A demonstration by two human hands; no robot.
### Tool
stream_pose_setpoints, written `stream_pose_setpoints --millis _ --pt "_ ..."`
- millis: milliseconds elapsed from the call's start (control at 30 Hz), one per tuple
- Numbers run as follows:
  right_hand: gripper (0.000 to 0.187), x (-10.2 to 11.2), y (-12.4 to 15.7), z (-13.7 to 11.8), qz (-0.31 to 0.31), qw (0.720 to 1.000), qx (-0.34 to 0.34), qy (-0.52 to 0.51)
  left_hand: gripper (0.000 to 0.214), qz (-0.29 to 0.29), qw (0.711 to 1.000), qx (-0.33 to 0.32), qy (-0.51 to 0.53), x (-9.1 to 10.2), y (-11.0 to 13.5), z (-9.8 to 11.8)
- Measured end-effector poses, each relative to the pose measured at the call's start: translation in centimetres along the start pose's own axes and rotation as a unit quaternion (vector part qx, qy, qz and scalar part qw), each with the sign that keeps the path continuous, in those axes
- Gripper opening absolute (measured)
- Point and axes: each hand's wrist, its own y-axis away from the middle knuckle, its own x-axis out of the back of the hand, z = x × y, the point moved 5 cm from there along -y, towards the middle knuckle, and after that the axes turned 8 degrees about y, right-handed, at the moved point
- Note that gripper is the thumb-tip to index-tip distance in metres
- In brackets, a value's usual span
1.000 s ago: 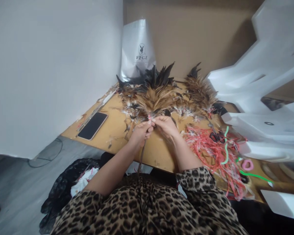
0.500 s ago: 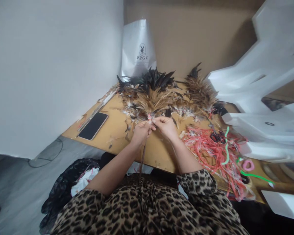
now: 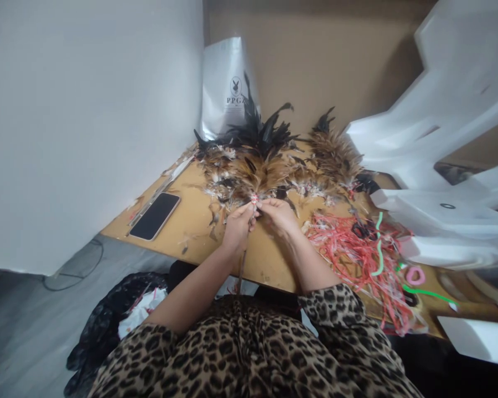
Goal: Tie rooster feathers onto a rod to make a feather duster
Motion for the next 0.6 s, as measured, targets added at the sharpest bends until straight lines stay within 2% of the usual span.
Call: stream_pose_setpoints --millis 100,200,400,500,600 --pt "0.032 0.1 -0.1 0.1 -0.009 1.0 -0.01 -0.01 0.026 0.008 0.999 0.033 0.018 -0.1 0.1 0.1" --pt "0.033 0.0 -0.2 0.0 -0.029 0.999 -0.009 -0.029 0.024 -0.017 0.997 0.063 0.043 -0.5 0.1 0.1" --pt "0.033 -0.2 0.1 -0.2 -0.045 0.998 0.04 -0.004 0.017 -0.003 0.998 0.047 0.048 -0.2 -0.1 -0.1" --pt "0.034 0.9 0.1 -0.3 -0.014 0.998 0.055 0.042 0.018 -0.008 0.995 0.075 0.059 -0.1 -0.4 -0.3" --pt "0.035 3.4 -0.6 -0.5 0.009 0.991 0.046 0.129 0.018 -0.018 0.992 0.097 0.078 -0.1 -0.6 -0.1"
